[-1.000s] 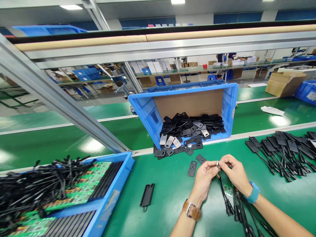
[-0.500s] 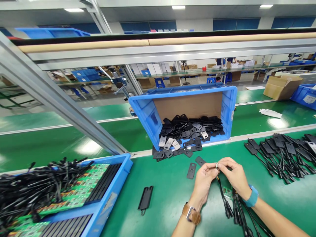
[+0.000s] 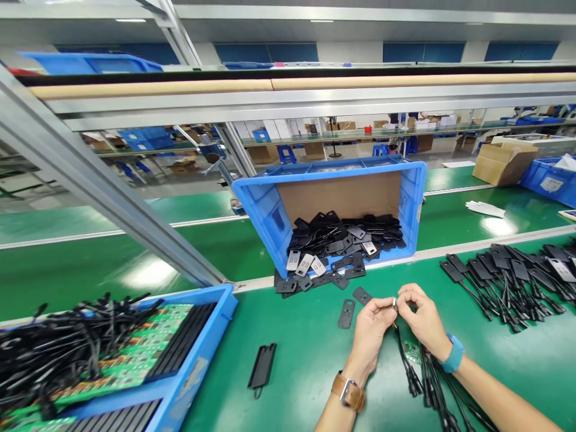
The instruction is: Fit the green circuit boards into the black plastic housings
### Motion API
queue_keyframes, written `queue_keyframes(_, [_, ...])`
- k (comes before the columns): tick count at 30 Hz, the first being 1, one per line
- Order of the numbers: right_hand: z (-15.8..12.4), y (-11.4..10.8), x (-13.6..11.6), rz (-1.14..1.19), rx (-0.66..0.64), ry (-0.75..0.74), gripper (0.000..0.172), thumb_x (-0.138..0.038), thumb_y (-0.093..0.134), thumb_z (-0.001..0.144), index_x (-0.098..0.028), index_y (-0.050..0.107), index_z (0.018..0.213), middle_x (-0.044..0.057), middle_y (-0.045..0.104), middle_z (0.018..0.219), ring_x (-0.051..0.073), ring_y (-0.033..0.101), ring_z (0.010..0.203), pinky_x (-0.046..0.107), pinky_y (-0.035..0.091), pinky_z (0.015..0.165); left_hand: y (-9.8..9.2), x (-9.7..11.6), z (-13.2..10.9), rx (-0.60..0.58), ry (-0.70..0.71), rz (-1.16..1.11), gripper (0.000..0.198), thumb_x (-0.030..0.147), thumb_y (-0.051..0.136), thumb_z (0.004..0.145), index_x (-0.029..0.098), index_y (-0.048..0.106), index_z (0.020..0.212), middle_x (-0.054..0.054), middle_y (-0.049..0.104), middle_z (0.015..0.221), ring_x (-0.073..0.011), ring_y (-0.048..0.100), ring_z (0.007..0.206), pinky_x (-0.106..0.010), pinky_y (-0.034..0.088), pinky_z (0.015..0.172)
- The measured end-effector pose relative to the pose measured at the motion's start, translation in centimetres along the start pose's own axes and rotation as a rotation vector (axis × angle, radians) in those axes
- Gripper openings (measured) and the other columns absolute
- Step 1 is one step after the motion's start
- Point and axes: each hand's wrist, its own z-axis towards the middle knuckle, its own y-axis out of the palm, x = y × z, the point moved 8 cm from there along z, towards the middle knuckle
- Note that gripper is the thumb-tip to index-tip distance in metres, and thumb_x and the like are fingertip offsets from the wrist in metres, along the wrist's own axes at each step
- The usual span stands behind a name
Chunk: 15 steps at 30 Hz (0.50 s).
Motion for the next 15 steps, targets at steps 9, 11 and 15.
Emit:
queue_keyframes(9, [6.3,-4.4,6.5,-0.359,0.179,0.106,0.021,-0.034,0.054,0.078,-0.02,0.061,0.063,0.009,0.069,0.08,0.025,0.063,0.081,0.036,0.048,0.078,-2.1,-0.6,1.1,0.124,0.034,0.019,0.038,0.034,0.086,0.067,0.014,0.073,0.096,-0.014,0.073,0.105,-0.0194,0.066,0.093,-0.033,0.049,0.089])
queue_keyframes(11, [8.7,-5.5,7.7,-0.419,0.214,0.14,0.022,-0.033,0.055,0.074,-0.021,0.056,0.055,0.008,0.066,0.068,0.027,0.062,0.077,0.037,0.047,0.077,-2.3,-1.0,1.4,0.132,0.037,-0.007,0.039,0.035,0.086,0.066,0.014,0.072,0.096,-0.014,0.073,0.106,-0.0199,0.067,0.094,-0.034,0.05,0.089])
queue_keyframes(15, [11.6,-6.1,8.0,-0.501,0.244,0.162,0.018,-0.03,0.06,0.069,-0.022,0.051,0.055,0.007,0.062,0.064,0.029,0.061,0.082,0.04,0.045,0.083,-2.4,-1.0,1.3,0.125,0.039,-0.046,0.04,0.035,0.086,0.067,0.014,0.071,0.097,-0.014,0.072,0.107,-0.0199,0.067,0.095,-0.033,0.05,0.088])
